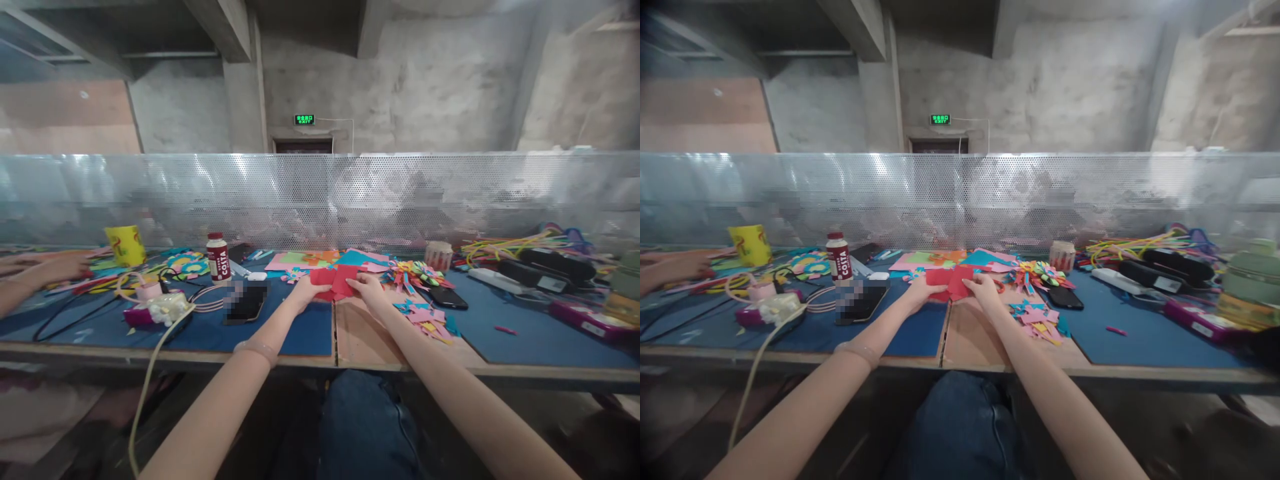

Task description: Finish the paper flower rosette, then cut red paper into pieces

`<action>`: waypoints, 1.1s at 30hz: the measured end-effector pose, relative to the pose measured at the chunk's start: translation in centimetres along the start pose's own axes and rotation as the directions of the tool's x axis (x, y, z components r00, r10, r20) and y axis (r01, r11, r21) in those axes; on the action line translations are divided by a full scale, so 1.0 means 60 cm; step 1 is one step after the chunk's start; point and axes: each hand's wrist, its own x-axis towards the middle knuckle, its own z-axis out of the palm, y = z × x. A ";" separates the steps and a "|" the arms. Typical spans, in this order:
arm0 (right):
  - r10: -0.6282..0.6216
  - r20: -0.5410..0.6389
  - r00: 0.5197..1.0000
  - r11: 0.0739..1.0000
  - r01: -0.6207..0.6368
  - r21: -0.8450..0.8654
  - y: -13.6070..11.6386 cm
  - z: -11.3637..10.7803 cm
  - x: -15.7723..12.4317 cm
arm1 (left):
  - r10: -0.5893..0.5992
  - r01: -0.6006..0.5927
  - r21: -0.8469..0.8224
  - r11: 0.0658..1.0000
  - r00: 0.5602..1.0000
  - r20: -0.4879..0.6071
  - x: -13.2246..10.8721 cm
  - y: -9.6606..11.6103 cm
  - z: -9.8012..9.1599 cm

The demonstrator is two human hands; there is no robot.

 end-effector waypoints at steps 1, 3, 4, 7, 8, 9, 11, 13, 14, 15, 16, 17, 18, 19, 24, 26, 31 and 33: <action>0.002 0.004 1.000 1.000 -0.002 0.011 0.001 0.000 0.001 | 0.010 -0.010 0.007 1.000 1.000 -0.015 0.001 -0.001 0.001; 0.007 0.001 1.000 0.999 -0.007 0.034 0.003 -0.002 0.002 | 0.023 -0.023 0.014 1.000 0.999 -0.033 0.001 -0.001 0.002; 0.009 -0.009 1.000 0.999 -0.009 0.045 0.005 -0.003 0.004 | 0.024 -0.023 0.015 1.000 0.999 -0.039 0.001 0.000 0.003; 0.015 -0.050 0.999 0.997 -0.011 0.077 0.007 -0.008 0.007 | 0.015 -0.015 0.005 1.000 0.999 -0.051 -0.002 0.004 0.003; 0.018 -0.060 0.998 0.996 -0.012 0.088 0.007 -0.009 0.008 | 0.012 -0.013 -0.002 1.000 0.998 -0.054 -0.003 0.005 0.003; 0.019 -0.067 0.998 0.995 -0.012 0.100 0.007 -0.010 0.008 | 0.013 -0.014 -0.010 1.000 0.998 -0.058 -0.003 0.006 0.003; 0.020 -0.076 0.997 0.992 -0.010 0.124 0.007 -0.010 0.009 | 0.025 -0.027 -0.026 0.999 0.997 -0.068 -0.003 0.008 0.004; 0.019 -0.085 0.996 0.989 -0.007 0.147 0.006 -0.009 0.009 | 0.046 -0.049 -0.036 0.998 0.996 -0.077 -0.002 0.008 0.005; 0.020 -0.092 0.996 0.988 -0.005 0.157 0.005 -0.009 0.009 | 0.057 -0.061 -0.039 0.997 0.995 -0.081 -0.001 0.007 0.006; 0.021 -0.098 0.995 0.986 -0.005 0.165 0.004 -0.008 0.008 | 0.068 -0.072 -0.041 0.997 0.994 -0.081 -0.001 0.006 0.007; 0.024 -0.101 0.995 0.985 -0.006 0.172 0.003 -0.006 0.007 | 0.079 -0.082 -0.042 0.996 0.994 -0.080 0.000 0.005 0.008; 0.029 -0.101 0.994 0.984 -0.011 0.176 0.001 -0.005 0.005 | 0.089 -0.093 -0.042 0.995 0.993 -0.078 0.001 0.004 0.008; 0.036 -0.096 0.995 0.984 -0.018 0.179 -0.002 -0.002 0.003 | 0.100 -0.103 -0.041 0.994 0.992 -0.075 0.001 0.002 0.008; 0.043 -0.087 0.995 0.983 -0.027 0.181 -0.004 0.000 0.001 | 0.109 -0.112 -0.040 0.993 0.991 -0.072 0.002 0.001 0.009; 0.060 -0.056 0.997 0.982 -0.048 0.185 -0.014 0.010 -0.006 | 0.125 -0.126 -0.030 0.992 0.992 -0.030 0.001 -0.001 0.011; 0.051 -0.065 0.997 0.983 -0.039 0.179 -0.013 0.010 -0.005 | 0.113 -0.113 -0.031 0.993 0.994 -0.004 -0.001 0.001 0.014; 0.019 -0.124 0.992 0.989 0.000 0.150 -0.006 -0.004 0.002 | 0.055 -0.050 -0.065 0.997 0.996 0.076 -0.007 0.007 0.020; 0.007 -0.134 0.991 0.990 0.012 0.142 -0.005 -0.008 0.004 | 0.041 -0.035 -0.073 0.997 0.996 0.080 -0.009 0.008 0.021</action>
